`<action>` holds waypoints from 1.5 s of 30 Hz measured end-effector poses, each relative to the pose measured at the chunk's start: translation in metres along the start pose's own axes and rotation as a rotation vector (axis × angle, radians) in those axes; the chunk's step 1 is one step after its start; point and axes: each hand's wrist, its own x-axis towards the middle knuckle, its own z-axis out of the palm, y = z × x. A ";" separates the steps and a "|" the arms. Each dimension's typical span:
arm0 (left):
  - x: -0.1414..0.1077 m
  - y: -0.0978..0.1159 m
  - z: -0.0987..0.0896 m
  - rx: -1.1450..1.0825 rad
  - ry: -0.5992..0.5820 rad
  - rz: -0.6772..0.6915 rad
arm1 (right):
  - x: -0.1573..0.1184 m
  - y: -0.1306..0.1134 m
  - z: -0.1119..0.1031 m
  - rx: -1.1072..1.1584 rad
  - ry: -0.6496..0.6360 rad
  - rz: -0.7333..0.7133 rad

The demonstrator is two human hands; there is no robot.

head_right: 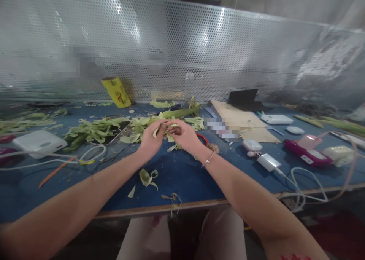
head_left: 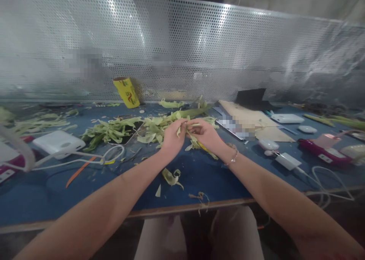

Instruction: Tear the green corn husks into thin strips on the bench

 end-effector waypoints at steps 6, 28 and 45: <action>-0.001 0.004 -0.005 -0.012 0.004 -0.129 | -0.006 -0.007 0.002 0.038 -0.137 0.025; 0.001 0.003 -0.012 0.298 -0.188 0.134 | -0.013 -0.020 0.015 -0.038 -0.033 0.154; 0.004 0.005 -0.010 0.255 -0.182 -0.122 | -0.006 -0.019 0.005 0.031 0.065 0.187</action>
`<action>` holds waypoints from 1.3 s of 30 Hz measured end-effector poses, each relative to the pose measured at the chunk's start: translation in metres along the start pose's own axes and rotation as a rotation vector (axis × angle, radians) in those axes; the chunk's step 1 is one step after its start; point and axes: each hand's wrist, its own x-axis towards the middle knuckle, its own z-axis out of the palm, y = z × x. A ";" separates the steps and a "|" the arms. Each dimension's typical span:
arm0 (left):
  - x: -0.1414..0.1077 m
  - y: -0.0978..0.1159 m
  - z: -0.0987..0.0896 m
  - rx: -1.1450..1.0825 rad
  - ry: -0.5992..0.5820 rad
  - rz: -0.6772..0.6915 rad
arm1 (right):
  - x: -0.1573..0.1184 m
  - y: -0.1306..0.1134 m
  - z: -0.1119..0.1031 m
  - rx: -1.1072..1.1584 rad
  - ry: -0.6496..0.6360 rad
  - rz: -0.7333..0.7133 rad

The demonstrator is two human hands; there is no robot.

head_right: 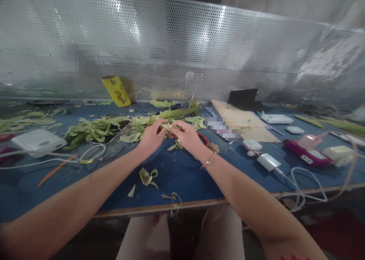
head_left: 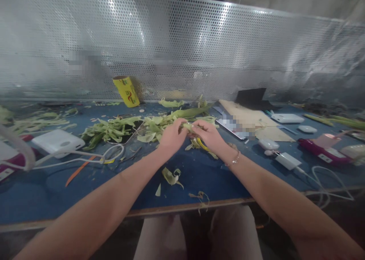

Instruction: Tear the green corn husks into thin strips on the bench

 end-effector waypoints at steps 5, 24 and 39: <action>0.000 -0.004 0.006 -0.258 -0.078 -0.118 | 0.000 -0.003 -0.004 -0.106 -0.013 -0.043; 0.002 0.006 0.010 -0.782 -0.099 -0.263 | 0.003 0.003 -0.012 -0.510 -0.011 -0.296; -0.002 0.015 0.009 -1.004 -0.152 -0.472 | 0.008 0.012 -0.022 -0.835 0.045 -0.520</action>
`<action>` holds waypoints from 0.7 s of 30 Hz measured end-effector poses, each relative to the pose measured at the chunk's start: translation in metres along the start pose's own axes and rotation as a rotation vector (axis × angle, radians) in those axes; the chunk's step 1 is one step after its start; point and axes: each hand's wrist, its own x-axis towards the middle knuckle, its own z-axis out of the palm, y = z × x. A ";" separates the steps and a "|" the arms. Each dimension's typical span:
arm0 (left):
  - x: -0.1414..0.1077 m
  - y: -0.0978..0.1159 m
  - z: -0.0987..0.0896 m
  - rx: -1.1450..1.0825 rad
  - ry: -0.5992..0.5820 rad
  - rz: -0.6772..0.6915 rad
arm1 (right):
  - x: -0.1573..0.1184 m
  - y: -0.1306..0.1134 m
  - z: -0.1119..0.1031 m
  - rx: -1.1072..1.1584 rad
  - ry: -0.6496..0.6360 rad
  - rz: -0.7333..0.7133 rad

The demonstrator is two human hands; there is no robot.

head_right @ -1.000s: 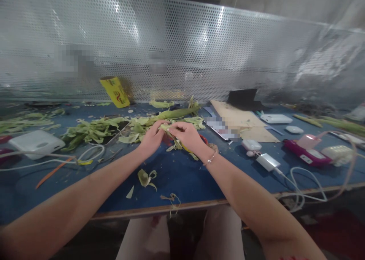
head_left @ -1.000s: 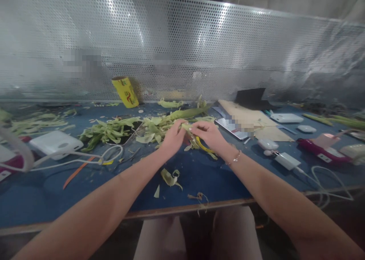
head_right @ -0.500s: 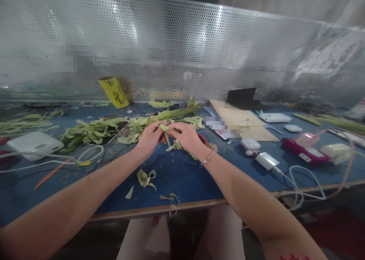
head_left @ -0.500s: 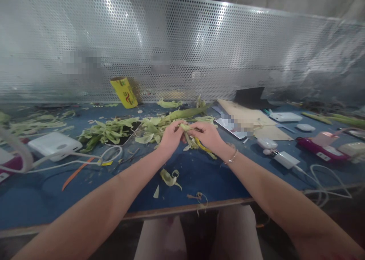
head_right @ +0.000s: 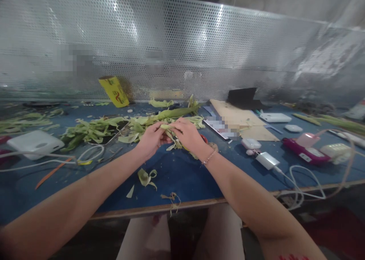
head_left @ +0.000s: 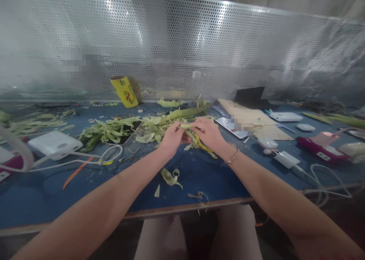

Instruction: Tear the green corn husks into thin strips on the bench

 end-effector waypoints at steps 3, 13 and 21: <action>-0.002 0.002 0.003 -0.041 0.005 -0.027 | 0.000 0.000 0.001 0.005 -0.021 0.016; -0.003 0.004 0.006 -0.173 0.032 -0.113 | -0.001 0.000 0.001 0.016 -0.059 0.001; -0.001 0.001 0.004 -0.195 0.079 -0.129 | -0.004 -0.001 0.001 -0.010 -0.135 -0.071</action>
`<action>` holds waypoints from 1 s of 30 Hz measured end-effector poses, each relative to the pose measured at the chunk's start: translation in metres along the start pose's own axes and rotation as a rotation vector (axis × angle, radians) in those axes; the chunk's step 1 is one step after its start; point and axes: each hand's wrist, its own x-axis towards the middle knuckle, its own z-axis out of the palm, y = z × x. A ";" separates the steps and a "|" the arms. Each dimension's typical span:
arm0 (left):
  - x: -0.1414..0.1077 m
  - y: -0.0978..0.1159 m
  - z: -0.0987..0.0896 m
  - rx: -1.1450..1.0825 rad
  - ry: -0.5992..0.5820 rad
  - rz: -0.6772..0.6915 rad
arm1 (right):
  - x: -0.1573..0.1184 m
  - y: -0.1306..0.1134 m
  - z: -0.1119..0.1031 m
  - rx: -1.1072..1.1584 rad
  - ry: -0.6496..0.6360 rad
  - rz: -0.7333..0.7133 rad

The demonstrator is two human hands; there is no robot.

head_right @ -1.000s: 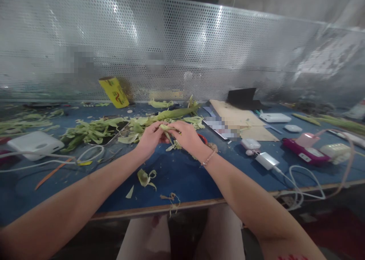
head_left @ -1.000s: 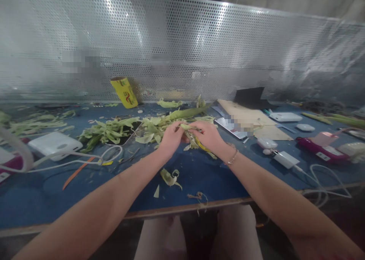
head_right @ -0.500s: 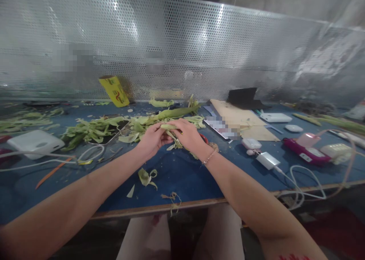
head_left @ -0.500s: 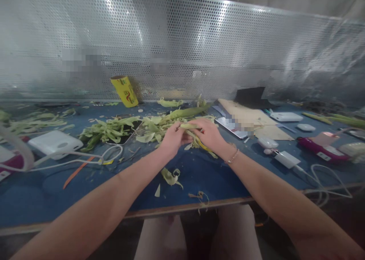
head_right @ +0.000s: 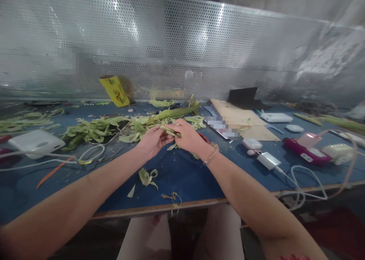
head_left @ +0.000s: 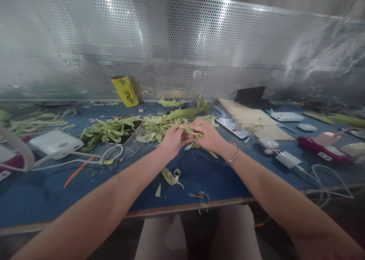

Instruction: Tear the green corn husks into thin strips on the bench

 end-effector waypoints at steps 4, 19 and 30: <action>-0.002 0.002 0.001 -0.001 0.015 0.010 | -0.002 -0.004 -0.004 0.004 -0.070 -0.021; -0.002 0.001 0.003 0.035 0.019 0.026 | 0.003 -0.002 -0.001 -0.107 -0.024 0.030; -0.002 -0.003 0.005 0.012 0.018 0.132 | 0.005 -0.009 -0.003 -0.011 0.109 0.109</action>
